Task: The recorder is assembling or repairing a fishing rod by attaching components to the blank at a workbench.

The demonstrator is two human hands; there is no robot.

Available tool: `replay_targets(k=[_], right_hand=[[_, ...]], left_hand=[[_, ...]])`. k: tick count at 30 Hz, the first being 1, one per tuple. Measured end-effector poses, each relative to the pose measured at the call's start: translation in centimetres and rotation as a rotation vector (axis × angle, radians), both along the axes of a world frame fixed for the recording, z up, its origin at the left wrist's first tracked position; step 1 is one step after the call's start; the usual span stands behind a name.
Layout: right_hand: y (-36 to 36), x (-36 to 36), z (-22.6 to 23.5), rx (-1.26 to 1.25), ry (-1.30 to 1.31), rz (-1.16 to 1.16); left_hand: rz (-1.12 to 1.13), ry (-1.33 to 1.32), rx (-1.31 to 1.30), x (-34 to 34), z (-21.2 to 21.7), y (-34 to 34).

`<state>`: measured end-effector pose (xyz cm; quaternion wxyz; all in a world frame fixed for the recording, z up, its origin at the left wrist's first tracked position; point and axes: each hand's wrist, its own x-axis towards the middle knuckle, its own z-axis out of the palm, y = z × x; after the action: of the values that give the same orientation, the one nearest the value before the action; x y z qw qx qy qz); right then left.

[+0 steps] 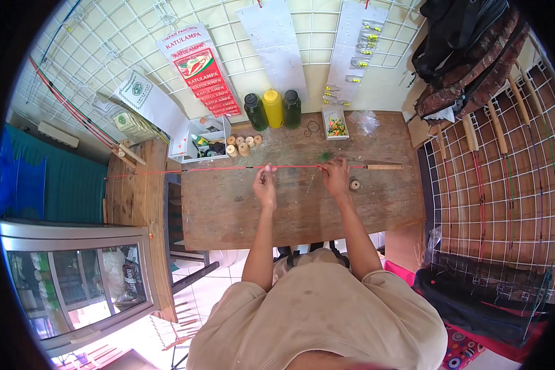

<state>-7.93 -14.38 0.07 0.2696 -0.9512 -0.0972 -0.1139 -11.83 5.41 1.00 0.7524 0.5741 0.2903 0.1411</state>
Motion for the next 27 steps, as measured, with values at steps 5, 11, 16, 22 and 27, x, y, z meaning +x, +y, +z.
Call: replay_targets(k=[5,11,16,22,27], right_hand=[[4.7,0.1,-1.0,-0.041,0.022,0.088],[7.0,0.4,-3.1,-0.099,0.102,0.14],[7.2,0.3,-3.9,-0.101,0.136,0.149],[7.0,0.2,-3.1,-0.052,0.136,0.144],[3.5,0.0,-2.4,0.057,0.02,0.11]], left_hand=[[0.053,-0.092,0.166,-2.7,-7.2,2.1],[-0.202,0.071,0.636,-4.1,-6.3,2.6],[-0.23,-0.181,1.236,-2.8,-3.8,3.1],[-0.414,-0.144,1.47,-0.7,-4.6,4.9],[-0.541,0.012,1.562,0.7,-4.4,4.9]])
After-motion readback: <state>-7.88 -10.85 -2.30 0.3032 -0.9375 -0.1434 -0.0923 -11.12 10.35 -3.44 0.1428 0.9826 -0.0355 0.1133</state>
